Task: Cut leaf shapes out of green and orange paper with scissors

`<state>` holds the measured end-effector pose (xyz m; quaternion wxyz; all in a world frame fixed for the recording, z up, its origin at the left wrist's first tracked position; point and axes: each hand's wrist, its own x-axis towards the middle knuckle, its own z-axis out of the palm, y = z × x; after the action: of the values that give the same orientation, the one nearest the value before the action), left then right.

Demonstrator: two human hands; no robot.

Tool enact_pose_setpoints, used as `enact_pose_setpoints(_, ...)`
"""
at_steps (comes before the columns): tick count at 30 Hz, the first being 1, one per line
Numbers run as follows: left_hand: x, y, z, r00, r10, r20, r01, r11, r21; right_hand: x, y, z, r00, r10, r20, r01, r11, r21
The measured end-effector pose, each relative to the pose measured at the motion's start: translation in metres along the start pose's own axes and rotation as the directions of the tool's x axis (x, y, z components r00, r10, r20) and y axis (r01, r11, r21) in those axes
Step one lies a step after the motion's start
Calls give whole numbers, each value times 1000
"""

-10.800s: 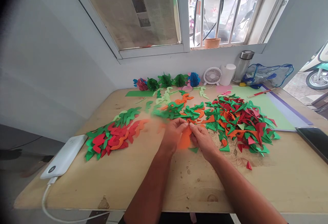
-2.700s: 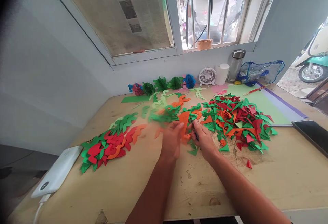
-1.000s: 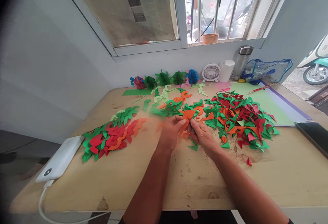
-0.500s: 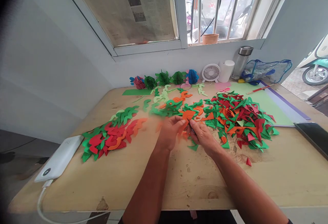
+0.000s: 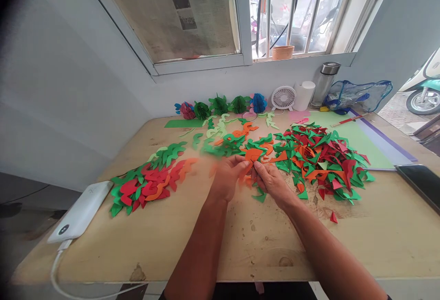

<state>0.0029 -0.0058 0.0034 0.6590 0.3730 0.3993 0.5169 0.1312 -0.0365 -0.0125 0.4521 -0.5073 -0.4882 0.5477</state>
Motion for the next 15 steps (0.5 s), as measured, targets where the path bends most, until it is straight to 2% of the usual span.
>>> enact_pose_setpoints(15, 2, -5, -1, 1000, -20, -11, 20, 1000, -12, 1, 2, 2, 999, -10, -39, 8, 999, -33)
